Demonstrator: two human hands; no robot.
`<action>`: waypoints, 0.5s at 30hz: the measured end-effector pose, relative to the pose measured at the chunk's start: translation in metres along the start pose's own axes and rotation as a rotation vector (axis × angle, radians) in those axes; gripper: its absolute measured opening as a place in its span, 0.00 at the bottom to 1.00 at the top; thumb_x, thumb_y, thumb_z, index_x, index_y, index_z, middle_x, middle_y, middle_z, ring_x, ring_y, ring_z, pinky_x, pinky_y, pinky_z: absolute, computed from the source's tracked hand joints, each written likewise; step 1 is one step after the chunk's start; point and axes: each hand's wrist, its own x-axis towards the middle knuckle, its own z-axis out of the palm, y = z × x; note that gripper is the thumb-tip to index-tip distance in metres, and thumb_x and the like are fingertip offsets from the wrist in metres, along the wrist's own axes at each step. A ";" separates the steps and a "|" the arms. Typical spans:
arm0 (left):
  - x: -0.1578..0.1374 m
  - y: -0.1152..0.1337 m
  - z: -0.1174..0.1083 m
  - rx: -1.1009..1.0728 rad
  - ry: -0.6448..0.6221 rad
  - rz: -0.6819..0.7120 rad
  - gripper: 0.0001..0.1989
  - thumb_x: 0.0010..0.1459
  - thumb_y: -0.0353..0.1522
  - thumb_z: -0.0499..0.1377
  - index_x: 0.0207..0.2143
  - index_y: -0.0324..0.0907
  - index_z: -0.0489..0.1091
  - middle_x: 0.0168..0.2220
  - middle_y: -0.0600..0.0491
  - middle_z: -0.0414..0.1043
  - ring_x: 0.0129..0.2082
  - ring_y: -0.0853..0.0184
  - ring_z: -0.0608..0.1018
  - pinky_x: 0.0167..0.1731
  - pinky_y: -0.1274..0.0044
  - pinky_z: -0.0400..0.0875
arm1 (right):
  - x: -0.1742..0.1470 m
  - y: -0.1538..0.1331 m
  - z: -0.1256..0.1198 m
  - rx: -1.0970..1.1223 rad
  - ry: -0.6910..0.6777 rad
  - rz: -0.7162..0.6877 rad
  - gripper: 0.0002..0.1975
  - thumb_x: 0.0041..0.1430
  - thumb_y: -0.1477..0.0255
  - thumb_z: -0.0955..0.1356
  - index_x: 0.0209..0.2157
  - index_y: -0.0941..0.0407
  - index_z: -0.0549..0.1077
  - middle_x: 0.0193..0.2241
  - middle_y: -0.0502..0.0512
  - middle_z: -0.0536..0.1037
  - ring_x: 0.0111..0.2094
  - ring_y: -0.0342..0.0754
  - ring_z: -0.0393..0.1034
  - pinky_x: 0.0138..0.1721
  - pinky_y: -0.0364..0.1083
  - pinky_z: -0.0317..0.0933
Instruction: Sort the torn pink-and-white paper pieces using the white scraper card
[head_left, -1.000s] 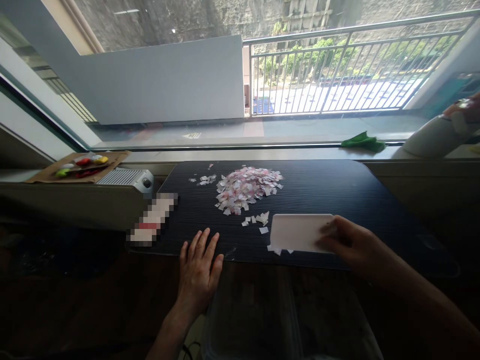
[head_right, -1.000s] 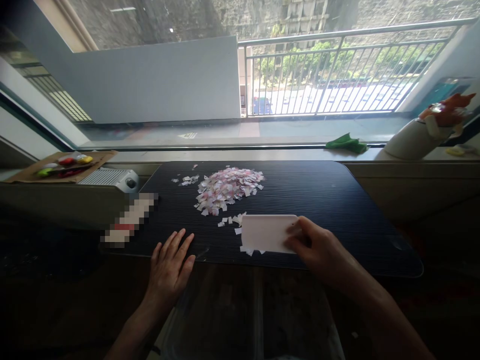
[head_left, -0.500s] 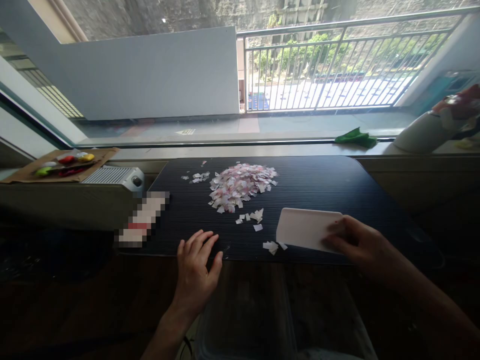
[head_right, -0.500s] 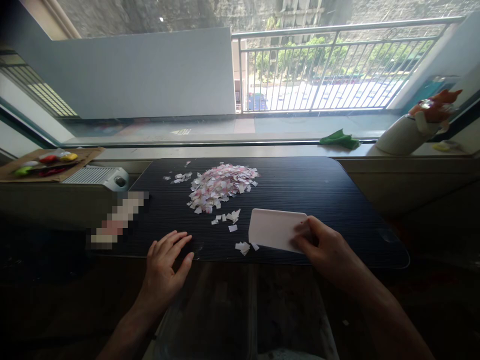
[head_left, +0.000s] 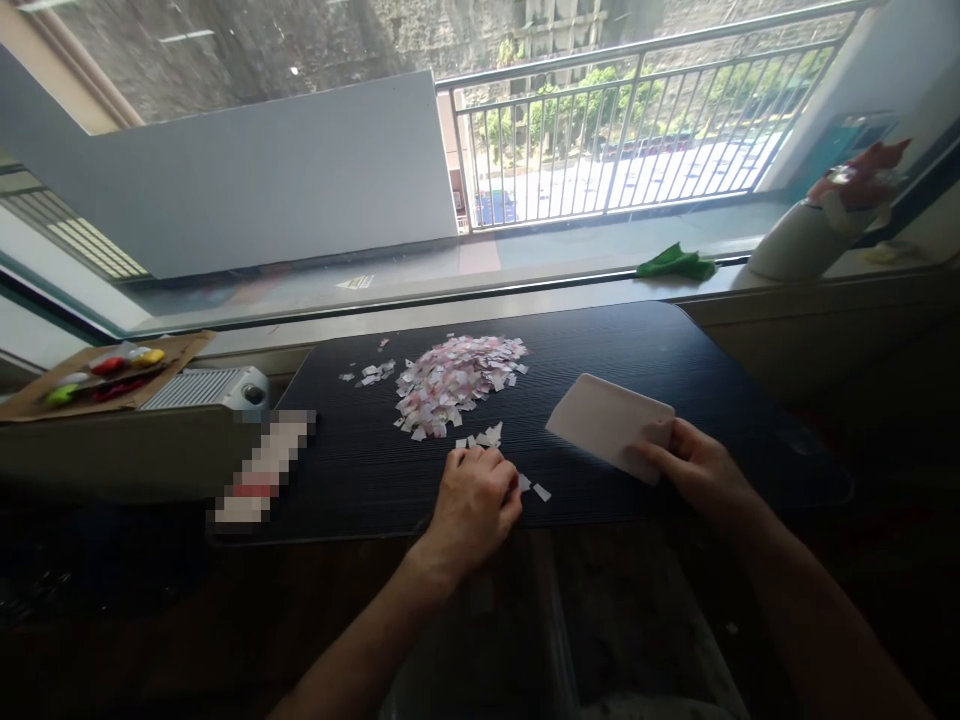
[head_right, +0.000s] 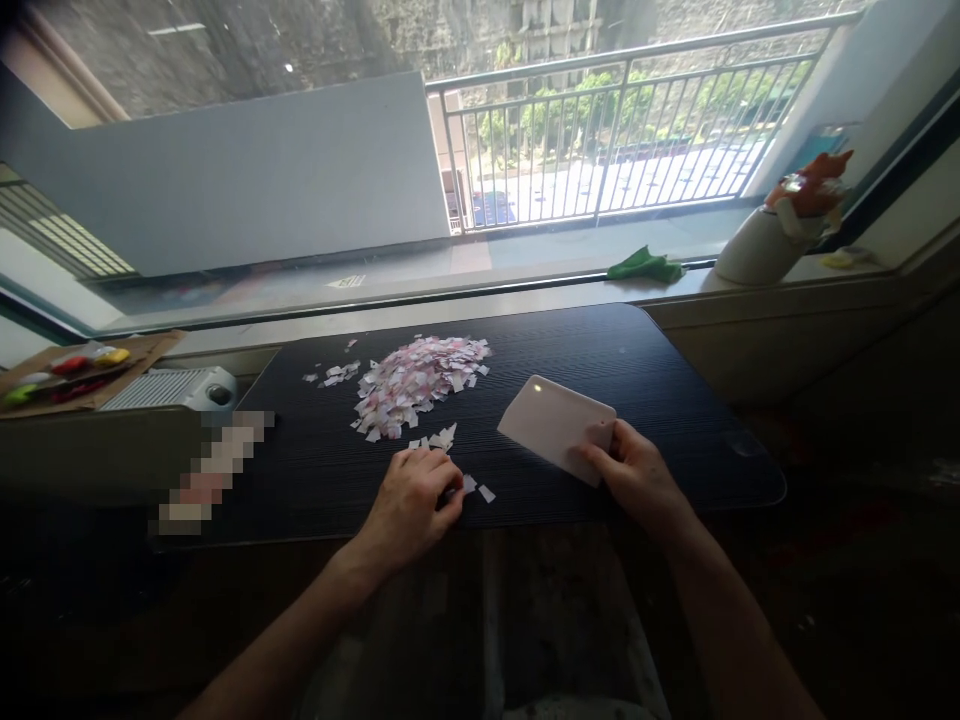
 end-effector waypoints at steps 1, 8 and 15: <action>0.000 -0.002 -0.001 -0.025 0.008 -0.011 0.06 0.56 0.28 0.55 0.27 0.42 0.69 0.33 0.52 0.73 0.37 0.63 0.72 0.43 0.67 0.62 | -0.001 0.001 0.001 -0.001 0.009 -0.008 0.15 0.50 0.61 0.70 0.38 0.52 0.70 0.36 0.55 0.80 0.39 0.56 0.75 0.38 0.51 0.70; 0.006 -0.002 -0.006 -0.031 -0.068 -0.054 0.04 0.55 0.33 0.59 0.34 0.44 0.70 0.35 0.52 0.74 0.38 0.62 0.73 0.41 0.69 0.62 | -0.005 0.003 0.006 0.004 0.042 -0.054 0.15 0.52 0.59 0.69 0.38 0.53 0.69 0.32 0.53 0.79 0.35 0.54 0.74 0.34 0.49 0.69; 0.013 0.006 -0.003 0.003 -0.105 -0.038 0.03 0.54 0.28 0.58 0.28 0.43 0.69 0.33 0.52 0.73 0.36 0.62 0.73 0.39 0.69 0.62 | -0.007 0.000 0.006 -0.024 0.033 -0.062 0.13 0.53 0.60 0.68 0.37 0.53 0.68 0.33 0.53 0.78 0.36 0.53 0.74 0.36 0.48 0.68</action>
